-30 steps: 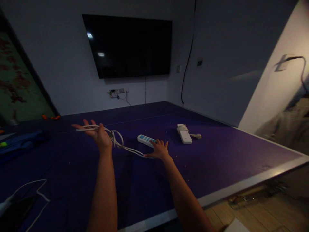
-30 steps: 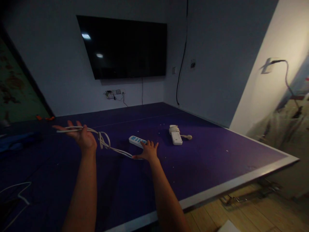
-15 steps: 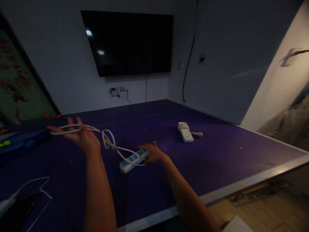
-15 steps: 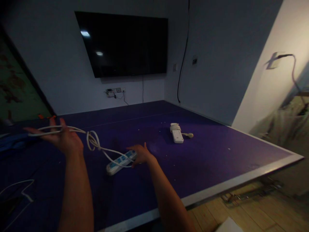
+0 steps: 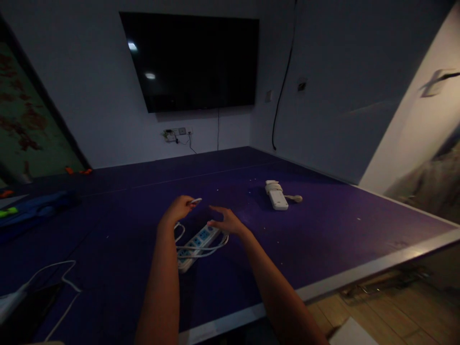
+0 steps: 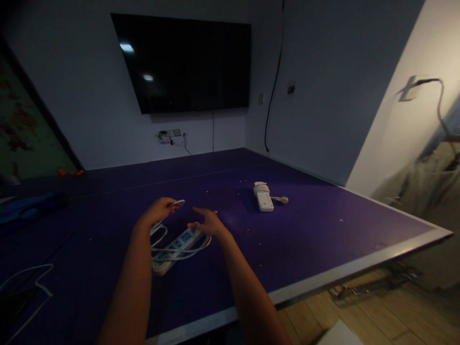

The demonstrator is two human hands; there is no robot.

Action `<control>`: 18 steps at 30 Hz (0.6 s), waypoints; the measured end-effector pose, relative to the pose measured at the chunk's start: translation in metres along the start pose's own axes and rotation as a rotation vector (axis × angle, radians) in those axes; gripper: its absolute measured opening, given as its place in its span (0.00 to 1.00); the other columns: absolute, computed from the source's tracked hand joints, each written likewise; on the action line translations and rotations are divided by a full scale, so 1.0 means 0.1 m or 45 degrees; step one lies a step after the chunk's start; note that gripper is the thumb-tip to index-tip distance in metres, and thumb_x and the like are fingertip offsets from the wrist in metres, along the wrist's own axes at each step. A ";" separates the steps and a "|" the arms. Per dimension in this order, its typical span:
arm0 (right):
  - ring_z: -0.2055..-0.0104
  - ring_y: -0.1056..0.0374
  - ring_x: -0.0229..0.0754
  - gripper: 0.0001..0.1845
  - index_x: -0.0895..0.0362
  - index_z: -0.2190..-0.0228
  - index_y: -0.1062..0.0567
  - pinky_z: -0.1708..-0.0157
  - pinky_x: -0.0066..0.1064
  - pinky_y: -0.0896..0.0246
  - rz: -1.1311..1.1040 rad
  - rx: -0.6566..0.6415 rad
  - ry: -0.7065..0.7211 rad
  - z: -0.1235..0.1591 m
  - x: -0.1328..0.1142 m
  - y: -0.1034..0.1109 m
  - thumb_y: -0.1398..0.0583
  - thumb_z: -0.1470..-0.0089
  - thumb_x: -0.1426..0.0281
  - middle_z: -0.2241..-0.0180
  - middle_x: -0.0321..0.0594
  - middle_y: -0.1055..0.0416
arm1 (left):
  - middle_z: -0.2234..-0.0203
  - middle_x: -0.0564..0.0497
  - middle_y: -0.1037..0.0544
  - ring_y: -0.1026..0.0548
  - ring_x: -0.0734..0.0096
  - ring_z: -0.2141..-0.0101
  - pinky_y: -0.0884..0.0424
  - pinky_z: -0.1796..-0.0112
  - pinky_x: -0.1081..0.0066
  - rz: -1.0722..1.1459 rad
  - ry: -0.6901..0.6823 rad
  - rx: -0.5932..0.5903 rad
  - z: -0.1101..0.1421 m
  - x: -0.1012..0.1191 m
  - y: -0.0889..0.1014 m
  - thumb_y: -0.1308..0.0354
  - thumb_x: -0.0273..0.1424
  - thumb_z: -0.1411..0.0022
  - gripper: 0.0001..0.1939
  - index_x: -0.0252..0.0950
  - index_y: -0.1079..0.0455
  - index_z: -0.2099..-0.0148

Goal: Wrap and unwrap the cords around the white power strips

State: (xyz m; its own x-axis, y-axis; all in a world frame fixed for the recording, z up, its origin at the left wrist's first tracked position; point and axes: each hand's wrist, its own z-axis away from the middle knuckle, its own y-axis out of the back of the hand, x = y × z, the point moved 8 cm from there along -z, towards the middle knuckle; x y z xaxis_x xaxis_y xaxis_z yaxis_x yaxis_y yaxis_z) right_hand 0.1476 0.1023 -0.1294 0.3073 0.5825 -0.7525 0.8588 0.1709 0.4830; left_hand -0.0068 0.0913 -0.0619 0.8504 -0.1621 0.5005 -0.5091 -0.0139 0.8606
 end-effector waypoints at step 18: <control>0.68 0.28 0.46 0.34 0.62 0.65 0.23 0.69 0.30 0.39 0.086 0.741 -0.642 0.16 0.85 0.52 0.58 0.44 0.51 0.71 0.51 0.24 | 0.36 0.36 0.57 0.52 0.43 0.39 0.47 0.46 0.50 -0.593 -0.015 -0.523 0.50 -0.03 -0.83 0.34 0.53 0.75 0.71 0.45 0.72 0.34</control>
State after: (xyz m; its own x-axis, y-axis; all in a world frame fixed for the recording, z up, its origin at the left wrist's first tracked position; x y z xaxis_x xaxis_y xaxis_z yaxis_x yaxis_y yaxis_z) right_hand 0.2250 0.1477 -0.1750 0.3967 0.1207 -0.9100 0.8658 -0.3786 0.3272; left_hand 0.0265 0.0435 -0.1396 0.9683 -0.2412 0.0649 0.0094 0.2949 0.9555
